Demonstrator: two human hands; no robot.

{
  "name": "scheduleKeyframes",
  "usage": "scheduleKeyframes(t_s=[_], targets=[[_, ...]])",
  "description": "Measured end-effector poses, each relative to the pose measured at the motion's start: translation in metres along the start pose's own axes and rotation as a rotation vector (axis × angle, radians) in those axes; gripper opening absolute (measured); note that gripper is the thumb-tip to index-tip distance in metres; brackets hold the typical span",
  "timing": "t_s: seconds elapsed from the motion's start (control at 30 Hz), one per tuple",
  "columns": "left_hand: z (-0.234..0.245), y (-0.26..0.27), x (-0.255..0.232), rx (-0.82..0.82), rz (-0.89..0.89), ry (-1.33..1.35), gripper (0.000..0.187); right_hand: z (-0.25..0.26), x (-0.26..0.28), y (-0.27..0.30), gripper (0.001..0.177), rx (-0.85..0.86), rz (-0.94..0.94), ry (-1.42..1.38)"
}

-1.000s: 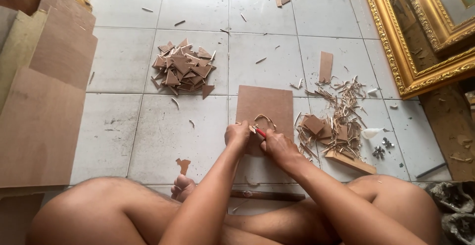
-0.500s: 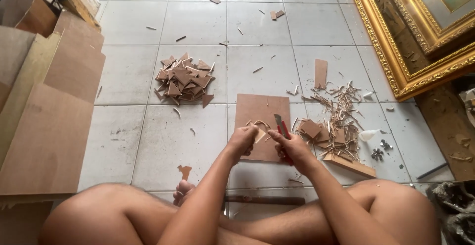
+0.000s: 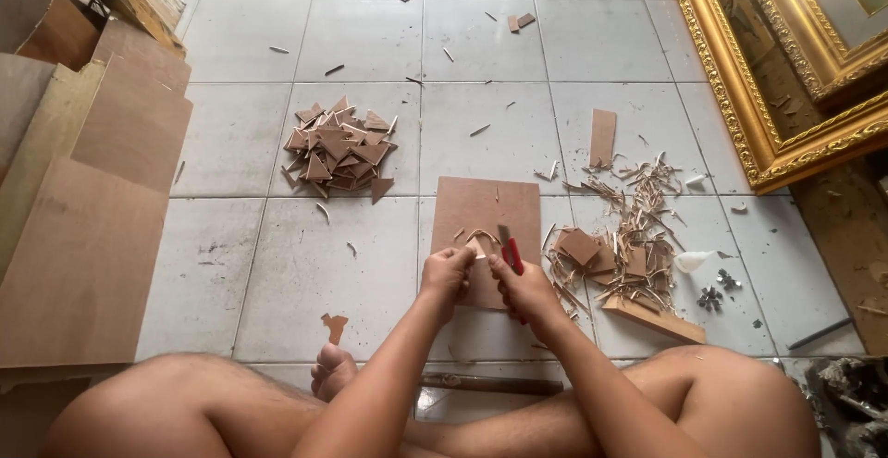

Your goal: The person is sitting on the floor using a utility knife to carve and cut small pieces of thin wood or cardboard.

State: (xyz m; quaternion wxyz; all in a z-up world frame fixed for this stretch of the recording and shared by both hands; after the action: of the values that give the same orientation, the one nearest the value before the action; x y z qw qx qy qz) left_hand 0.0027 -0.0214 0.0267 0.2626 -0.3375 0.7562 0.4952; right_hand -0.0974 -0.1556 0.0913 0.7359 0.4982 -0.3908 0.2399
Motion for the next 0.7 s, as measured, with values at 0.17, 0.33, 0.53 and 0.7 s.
scheduleKeyframes(t_s=[0.17, 0.33, 0.53, 0.7], targets=[[0.02, -0.031, 0.013, -0.155, 0.036, -0.103, 0.024, 0.016, 0.02, 0.02, 0.051, -0.136, 0.144, 0.833], [0.03, -0.065, 0.032, -0.265, 0.047, -0.046, 0.024, 0.01, 0.049, 0.046, 0.036, -0.154, 0.204, 1.052], [0.031, -0.054, 0.025, -0.297, 0.007, -0.27, 0.044, 0.004, 0.037, 0.032, 0.035, -0.122, 0.198, 1.157], [0.023, -0.026, 0.007, -0.354, 0.0, -0.3, 0.053, -0.002, 0.045, 0.038, 0.039, -0.088, 0.2, 1.231]])
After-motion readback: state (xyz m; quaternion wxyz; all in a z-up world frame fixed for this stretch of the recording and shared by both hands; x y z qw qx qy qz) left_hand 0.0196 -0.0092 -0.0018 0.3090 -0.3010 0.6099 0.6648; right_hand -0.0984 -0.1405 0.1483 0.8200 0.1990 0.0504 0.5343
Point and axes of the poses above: each hand's wrist, its own y-axis away from the middle knuckle, its own z-axis out of the back of the hand, x = y × z, the point moved 6 cm from there along -y, towards the middle knuckle, and after that the axes turned 12 degrees about y, right-handed, at the moved point
